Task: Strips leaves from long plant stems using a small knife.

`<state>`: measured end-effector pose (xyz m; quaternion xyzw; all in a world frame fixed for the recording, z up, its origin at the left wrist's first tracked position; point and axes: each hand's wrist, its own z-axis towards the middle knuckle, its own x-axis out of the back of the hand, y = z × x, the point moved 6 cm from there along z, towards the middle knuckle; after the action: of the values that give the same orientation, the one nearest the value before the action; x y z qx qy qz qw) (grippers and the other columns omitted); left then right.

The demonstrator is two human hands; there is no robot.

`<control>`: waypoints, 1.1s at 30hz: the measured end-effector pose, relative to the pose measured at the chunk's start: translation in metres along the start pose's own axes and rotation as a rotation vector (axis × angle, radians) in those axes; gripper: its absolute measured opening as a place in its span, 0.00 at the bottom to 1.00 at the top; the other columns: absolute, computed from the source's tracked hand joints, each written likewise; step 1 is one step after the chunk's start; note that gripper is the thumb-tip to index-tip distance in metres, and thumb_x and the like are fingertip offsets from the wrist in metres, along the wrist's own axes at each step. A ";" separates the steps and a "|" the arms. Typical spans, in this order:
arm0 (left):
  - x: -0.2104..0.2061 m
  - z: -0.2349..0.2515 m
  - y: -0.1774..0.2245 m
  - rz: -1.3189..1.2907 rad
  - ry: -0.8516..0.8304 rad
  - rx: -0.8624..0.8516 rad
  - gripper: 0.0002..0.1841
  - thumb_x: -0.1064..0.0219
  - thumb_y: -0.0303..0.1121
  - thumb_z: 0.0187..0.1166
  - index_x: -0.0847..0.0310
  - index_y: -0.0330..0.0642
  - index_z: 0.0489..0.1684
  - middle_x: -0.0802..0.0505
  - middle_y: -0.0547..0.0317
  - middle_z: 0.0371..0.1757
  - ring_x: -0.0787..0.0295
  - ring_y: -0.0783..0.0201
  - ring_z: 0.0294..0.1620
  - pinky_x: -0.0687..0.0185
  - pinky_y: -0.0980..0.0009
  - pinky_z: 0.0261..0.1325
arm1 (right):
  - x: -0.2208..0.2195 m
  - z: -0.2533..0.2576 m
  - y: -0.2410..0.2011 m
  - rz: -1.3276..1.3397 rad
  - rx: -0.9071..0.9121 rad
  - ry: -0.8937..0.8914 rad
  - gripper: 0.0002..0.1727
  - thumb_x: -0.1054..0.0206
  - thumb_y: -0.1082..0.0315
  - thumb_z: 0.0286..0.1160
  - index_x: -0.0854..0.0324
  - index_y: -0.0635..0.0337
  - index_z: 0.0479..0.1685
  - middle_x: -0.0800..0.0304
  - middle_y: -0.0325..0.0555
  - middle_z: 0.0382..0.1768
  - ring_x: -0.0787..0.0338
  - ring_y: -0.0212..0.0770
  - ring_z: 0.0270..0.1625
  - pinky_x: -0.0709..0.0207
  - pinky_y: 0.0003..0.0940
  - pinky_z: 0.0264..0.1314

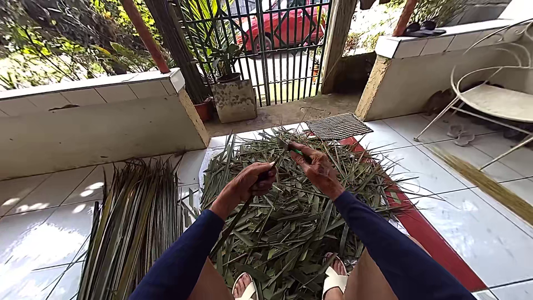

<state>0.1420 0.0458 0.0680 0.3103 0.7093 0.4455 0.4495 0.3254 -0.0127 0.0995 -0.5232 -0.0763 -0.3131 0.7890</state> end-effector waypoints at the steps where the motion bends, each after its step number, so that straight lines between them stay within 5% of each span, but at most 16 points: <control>1: -0.001 0.000 0.000 0.002 -0.021 0.002 0.21 0.61 0.42 0.94 0.29 0.50 0.28 0.34 0.73 0.13 0.45 0.78 0.07 0.50 0.83 0.10 | 0.003 0.000 -0.001 -0.013 0.007 0.023 0.20 0.37 0.51 0.88 0.16 0.35 0.75 0.07 0.33 0.61 0.08 0.32 0.47 0.16 0.42 0.51; 8: -0.002 -0.007 -0.004 0.049 -0.059 0.015 0.21 0.58 0.44 0.95 0.29 0.49 0.27 0.34 0.72 0.14 0.46 0.77 0.07 0.52 0.82 0.09 | 0.032 0.006 0.003 0.086 -0.058 0.115 0.21 0.39 0.53 0.90 0.17 0.41 0.77 0.10 0.44 0.40 0.23 0.37 0.24 0.28 0.37 0.25; 12: 0.004 -0.012 -0.009 0.102 -0.054 0.055 0.21 0.56 0.44 0.94 0.29 0.49 0.27 0.35 0.71 0.14 0.47 0.77 0.07 0.53 0.82 0.09 | 0.048 0.023 0.025 0.129 -0.089 0.217 0.20 0.40 0.53 0.90 0.16 0.42 0.75 0.06 0.39 0.47 0.13 0.34 0.37 0.18 0.36 0.46; 15: 0.008 -0.012 -0.009 0.126 0.014 0.047 0.22 0.55 0.44 0.95 0.28 0.48 0.27 0.34 0.71 0.13 0.47 0.77 0.07 0.51 0.82 0.09 | 0.067 0.023 0.042 0.156 -0.149 0.428 0.21 0.44 0.53 0.92 0.17 0.48 0.74 0.18 0.41 0.31 0.24 0.36 0.27 0.28 0.37 0.33; 17: 0.012 -0.011 -0.006 0.157 0.112 0.019 0.22 0.55 0.45 0.95 0.26 0.46 0.29 0.33 0.70 0.14 0.45 0.76 0.07 0.49 0.82 0.09 | 0.070 0.018 0.045 0.163 -0.209 0.473 0.22 0.47 0.45 0.92 0.18 0.50 0.64 0.28 0.38 0.27 0.30 0.36 0.25 0.33 0.37 0.29; 20: 0.015 -0.009 0.001 0.221 0.258 -0.052 0.21 0.53 0.46 0.95 0.24 0.43 0.33 0.30 0.68 0.15 0.43 0.75 0.07 0.46 0.81 0.09 | 0.042 0.003 0.023 0.095 -0.201 0.263 0.26 0.42 0.39 0.86 0.17 0.54 0.51 0.24 0.46 0.23 0.26 0.43 0.19 0.30 0.44 0.19; 23: 0.004 0.003 0.007 0.324 0.332 -0.121 0.20 0.51 0.45 0.96 0.22 0.42 0.37 0.25 0.65 0.17 0.39 0.74 0.09 0.42 0.81 0.10 | -0.008 -0.002 0.015 0.128 -0.186 0.017 0.22 0.34 0.44 0.83 0.11 0.56 0.47 0.13 0.44 0.28 0.16 0.39 0.28 0.19 0.43 0.34; 25: -0.005 0.010 0.009 0.373 0.331 -0.168 0.19 0.50 0.43 0.95 0.19 0.41 0.38 0.22 0.63 0.18 0.36 0.74 0.09 0.40 0.80 0.10 | -0.027 -0.006 0.006 0.135 -0.185 -0.060 0.22 0.31 0.44 0.80 0.13 0.57 0.37 0.17 0.40 0.24 0.18 0.36 0.27 0.23 0.38 0.35; 28: -0.014 0.015 0.008 0.407 0.308 -0.206 0.18 0.48 0.42 0.95 0.16 0.40 0.44 0.20 0.62 0.20 0.33 0.72 0.10 0.38 0.79 0.11 | -0.031 -0.005 0.002 0.143 -0.197 -0.041 0.20 0.30 0.49 0.80 0.16 0.57 0.30 0.21 0.39 0.21 0.22 0.34 0.25 0.26 0.36 0.33; 33: -0.006 0.009 -0.001 0.471 0.228 -0.141 0.21 0.52 0.44 0.96 0.17 0.37 0.50 0.14 0.57 0.23 0.21 0.66 0.15 0.22 0.74 0.16 | 0.002 0.006 0.013 0.157 -0.208 0.109 0.19 0.32 0.49 0.83 0.15 0.57 0.36 0.19 0.42 0.22 0.22 0.38 0.23 0.27 0.38 0.28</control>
<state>0.1521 0.0437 0.0678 0.3826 0.6309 0.6180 0.2712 0.3361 -0.0048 0.0927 -0.5888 0.0408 -0.2845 0.7555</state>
